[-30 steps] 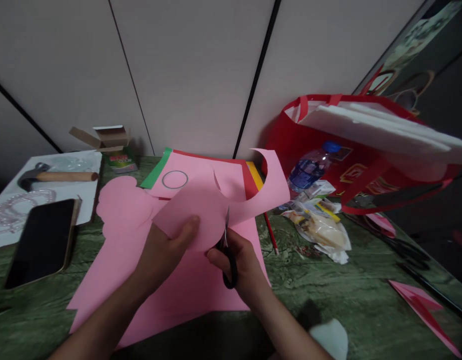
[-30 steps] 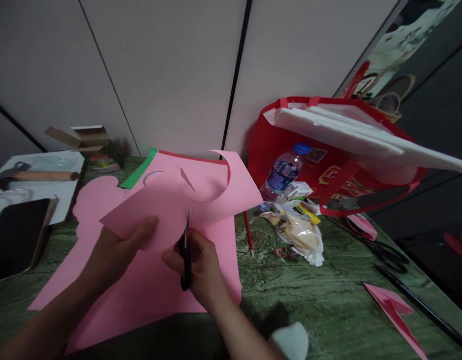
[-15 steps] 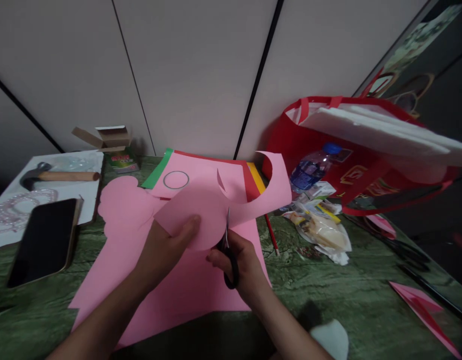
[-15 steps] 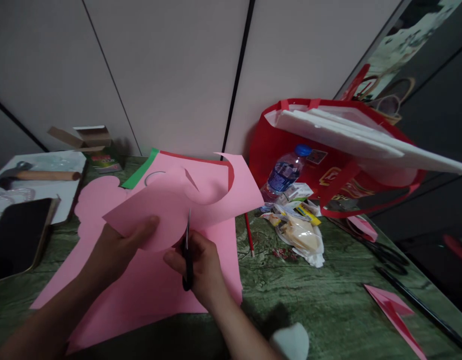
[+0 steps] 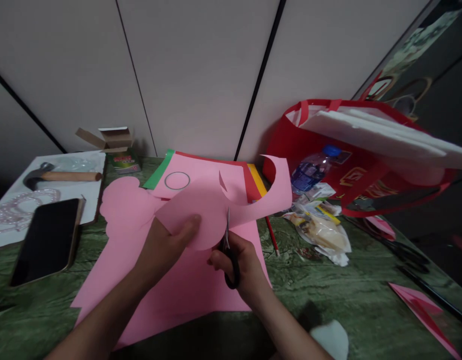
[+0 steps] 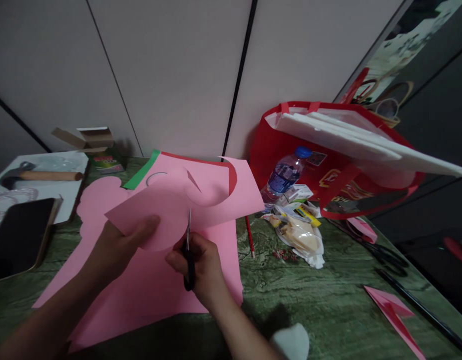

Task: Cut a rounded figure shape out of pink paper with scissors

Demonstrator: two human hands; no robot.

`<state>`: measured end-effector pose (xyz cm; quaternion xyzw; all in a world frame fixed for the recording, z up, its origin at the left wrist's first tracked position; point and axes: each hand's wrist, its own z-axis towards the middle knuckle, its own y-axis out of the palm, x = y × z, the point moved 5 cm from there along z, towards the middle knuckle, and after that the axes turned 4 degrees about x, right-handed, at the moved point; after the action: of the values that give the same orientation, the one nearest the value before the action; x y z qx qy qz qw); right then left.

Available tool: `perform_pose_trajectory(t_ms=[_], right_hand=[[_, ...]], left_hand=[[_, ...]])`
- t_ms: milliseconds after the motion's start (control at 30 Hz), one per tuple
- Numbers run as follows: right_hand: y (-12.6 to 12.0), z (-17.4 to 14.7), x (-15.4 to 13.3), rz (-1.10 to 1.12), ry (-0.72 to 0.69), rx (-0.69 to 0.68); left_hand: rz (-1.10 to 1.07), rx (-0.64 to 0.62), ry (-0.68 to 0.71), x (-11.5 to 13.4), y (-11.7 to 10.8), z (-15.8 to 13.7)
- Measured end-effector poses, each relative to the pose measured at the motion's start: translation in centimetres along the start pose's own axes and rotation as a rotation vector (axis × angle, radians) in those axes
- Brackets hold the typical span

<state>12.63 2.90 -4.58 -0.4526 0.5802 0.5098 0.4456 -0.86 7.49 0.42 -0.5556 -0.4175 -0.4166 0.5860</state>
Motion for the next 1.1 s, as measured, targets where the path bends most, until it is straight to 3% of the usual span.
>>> perform_pose_trajectory(t_ms=[767,1000,1100], right_hand=[[0.1,-0.2,0.0,-0.015,0.021,0.011],[0.2,-0.3,0.0,0.045,-0.012,0.016],[0.3,-0.3,0.1,0.066,-0.031,0.025]], left_hand=[[0.075,0.054,0.021,-0.4,-0.6,0.6],[-0.15,-0.156,-0.021,-0.2,1.1,-0.2],[-0.138,-0.194,-0.012,0.2,1.8,-0.8]])
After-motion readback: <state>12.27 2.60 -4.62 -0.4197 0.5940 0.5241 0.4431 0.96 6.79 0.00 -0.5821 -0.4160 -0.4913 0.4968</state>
